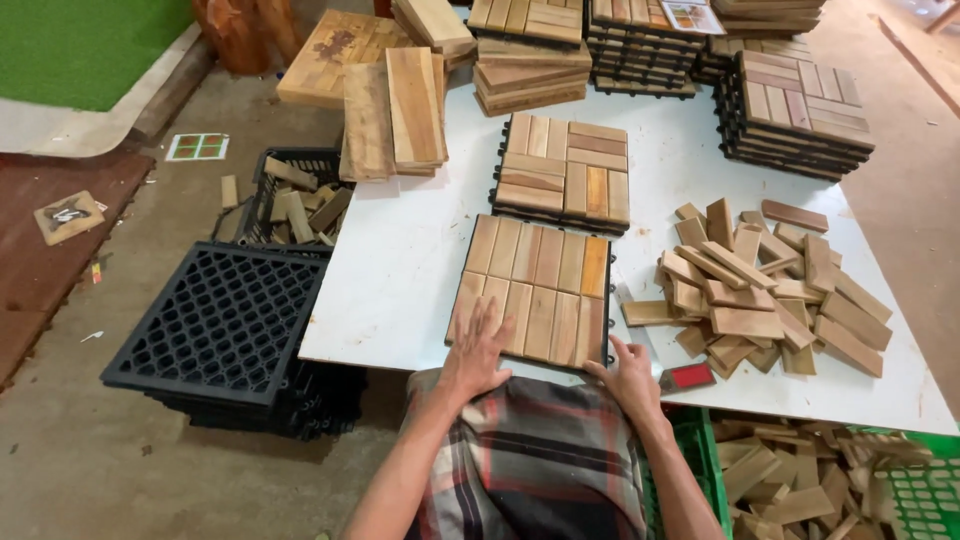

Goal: Assembling wooden floor tiles by placing individual wood slats into a plastic interlocking grid

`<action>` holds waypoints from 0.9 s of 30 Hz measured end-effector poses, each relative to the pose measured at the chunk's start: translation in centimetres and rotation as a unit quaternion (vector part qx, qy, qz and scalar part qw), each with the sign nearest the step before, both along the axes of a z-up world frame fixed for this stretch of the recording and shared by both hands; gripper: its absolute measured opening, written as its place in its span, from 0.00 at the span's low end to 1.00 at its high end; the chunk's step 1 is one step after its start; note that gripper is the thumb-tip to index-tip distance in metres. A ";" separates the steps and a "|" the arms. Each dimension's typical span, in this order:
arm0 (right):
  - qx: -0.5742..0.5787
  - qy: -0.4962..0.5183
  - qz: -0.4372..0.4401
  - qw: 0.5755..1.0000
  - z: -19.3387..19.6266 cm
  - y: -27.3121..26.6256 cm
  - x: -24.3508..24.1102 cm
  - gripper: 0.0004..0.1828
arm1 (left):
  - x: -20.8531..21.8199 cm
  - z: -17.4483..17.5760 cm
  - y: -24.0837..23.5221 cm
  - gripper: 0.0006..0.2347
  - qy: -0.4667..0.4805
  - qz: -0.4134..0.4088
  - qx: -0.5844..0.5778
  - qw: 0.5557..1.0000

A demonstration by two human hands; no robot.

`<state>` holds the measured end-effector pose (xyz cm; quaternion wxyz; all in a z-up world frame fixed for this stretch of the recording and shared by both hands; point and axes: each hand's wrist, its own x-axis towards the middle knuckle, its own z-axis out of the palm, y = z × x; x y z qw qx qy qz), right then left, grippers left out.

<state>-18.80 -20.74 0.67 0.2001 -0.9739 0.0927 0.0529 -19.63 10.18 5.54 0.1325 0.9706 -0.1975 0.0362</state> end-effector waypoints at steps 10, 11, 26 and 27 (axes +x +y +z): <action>0.123 0.008 -0.068 0.990 -0.6 3.5 2.1 0.40 | 0.6 -1.9 -4.7 0.33 -0.044 -0.070 0.073 0.994; 0.237 0.034 -0.088 0.967 0.8 4.0 1.7 0.42 | 0.6 -1.7 -4.5 0.29 -0.030 -0.059 0.042 0.997; 0.185 0.085 -0.065 0.977 -2.4 8.2 4.1 0.46 | 2.3 -3.0 -3.5 0.19 0.029 -0.023 -0.066 0.997; 0.216 0.070 -0.080 0.970 -2.6 8.8 3.8 0.49 | 2.5 -3.3 -3.6 0.18 0.030 -0.019 -0.071 0.997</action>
